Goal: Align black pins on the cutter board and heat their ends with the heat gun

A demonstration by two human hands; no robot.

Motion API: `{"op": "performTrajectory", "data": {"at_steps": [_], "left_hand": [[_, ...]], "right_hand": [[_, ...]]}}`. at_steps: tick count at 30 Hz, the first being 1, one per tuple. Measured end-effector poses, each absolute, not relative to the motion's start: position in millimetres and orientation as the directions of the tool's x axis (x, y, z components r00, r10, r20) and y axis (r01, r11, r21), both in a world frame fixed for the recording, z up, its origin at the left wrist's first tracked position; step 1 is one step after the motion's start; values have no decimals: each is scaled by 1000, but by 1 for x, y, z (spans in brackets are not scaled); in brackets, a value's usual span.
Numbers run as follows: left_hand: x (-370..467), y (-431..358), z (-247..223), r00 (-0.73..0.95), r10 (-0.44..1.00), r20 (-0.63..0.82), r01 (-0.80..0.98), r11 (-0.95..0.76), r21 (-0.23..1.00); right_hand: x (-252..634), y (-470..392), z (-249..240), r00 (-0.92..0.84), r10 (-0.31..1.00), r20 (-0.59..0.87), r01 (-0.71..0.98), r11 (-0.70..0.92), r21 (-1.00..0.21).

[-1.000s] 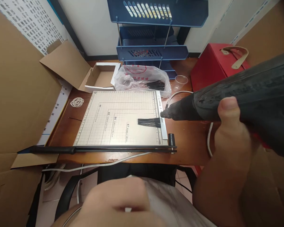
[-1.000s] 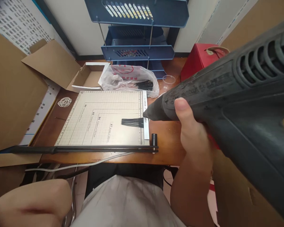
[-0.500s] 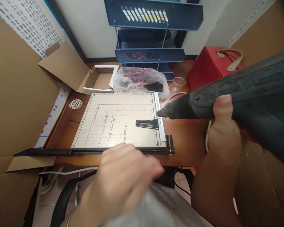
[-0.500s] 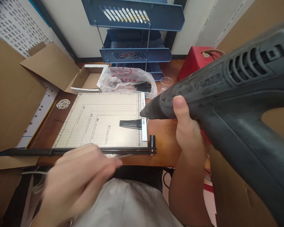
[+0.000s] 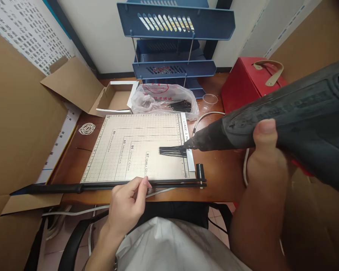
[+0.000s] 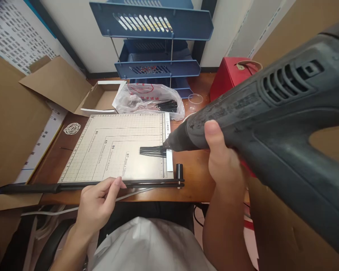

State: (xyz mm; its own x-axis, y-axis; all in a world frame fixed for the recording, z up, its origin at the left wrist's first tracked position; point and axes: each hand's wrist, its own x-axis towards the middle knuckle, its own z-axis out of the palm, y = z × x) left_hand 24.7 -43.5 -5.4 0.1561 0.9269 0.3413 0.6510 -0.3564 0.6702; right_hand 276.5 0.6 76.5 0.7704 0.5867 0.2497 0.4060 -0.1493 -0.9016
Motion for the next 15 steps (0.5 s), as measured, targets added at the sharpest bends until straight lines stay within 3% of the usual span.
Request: {"op": "performTrajectory", "data": {"at_steps": [4,8,11,15], "left_hand": [[25,-39,-5,127,933,336,702,-324,634],[36,-25,-6,142,894,425,840,-336,426],[55,-9,-7,296,848,439,854,-441,277],[79,9,-13,482,815,321,816,-551,173]], "right_hand": [[276,2,76,717,584,381,470,-2,-883],[283,10,73,682,689,246,408,-78,-910],[286,16,73,663,723,197,389,-106,-915],[287,12,73,701,687,192,369,-119,-922]]}}
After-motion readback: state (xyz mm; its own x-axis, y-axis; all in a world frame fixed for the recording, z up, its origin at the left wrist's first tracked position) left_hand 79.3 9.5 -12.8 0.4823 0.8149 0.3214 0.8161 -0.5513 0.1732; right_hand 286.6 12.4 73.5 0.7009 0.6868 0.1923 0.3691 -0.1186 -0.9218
